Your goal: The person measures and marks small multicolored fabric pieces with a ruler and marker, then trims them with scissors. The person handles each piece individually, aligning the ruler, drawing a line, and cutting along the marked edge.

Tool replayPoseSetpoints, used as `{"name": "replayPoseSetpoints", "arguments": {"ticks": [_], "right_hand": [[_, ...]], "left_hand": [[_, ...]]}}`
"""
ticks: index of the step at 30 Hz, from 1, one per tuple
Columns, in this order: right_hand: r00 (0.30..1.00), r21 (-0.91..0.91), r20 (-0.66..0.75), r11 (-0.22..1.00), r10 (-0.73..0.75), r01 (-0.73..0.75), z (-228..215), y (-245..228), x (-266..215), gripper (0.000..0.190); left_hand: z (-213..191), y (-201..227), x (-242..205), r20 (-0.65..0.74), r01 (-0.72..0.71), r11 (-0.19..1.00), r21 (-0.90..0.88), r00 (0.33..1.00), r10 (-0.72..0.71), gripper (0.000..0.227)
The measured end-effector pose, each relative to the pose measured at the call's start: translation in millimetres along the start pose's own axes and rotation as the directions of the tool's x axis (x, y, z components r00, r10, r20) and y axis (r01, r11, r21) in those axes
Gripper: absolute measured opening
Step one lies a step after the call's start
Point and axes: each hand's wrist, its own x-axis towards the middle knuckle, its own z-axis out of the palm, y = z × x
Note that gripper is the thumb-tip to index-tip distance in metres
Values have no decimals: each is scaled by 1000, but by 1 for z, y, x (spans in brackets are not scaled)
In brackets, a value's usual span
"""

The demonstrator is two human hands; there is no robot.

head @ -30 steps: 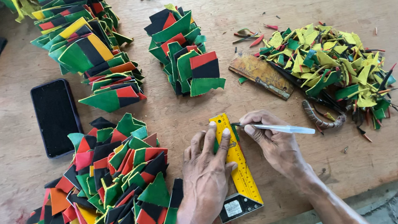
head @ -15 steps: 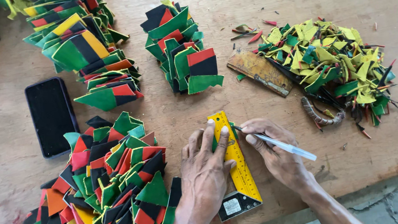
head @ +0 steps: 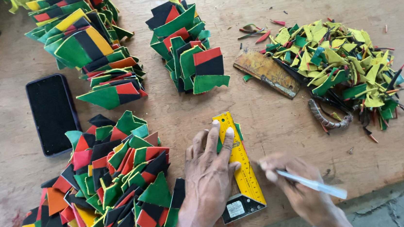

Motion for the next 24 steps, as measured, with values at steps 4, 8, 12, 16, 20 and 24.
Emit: {"name": "replayPoseSetpoints", "arguments": {"ticks": [4,8,12,16,20,24], "right_hand": [[961,-76,275,997,-7,29,-8,2,-28,30],[858,-295,512,928,-49,229,4,-2,-28,59],[940,-338,341,935,16,107,-5,-6,-21,55],[986,-373,167,927,25,40,-17,3,-20,60],[996,-395,81,916,-42,70,-12,16,-23,58],[989,-407,64,901,-136,150,-10,25,-22,61]], "left_hand": [[-1,-1,0,-36,17,999,-44,999,-18,70],[-5,-2,4,-115,81,991,-103,989,-93,80],[-10,-2,5,-128,100,992,-73,986,-109,80],[-11,1,-1,-160,77,975,-207,981,-112,60],[-15,7,16,-18,233,911,-339,967,-253,36],[-30,7,49,-384,69,958,-280,906,-177,25]]}}
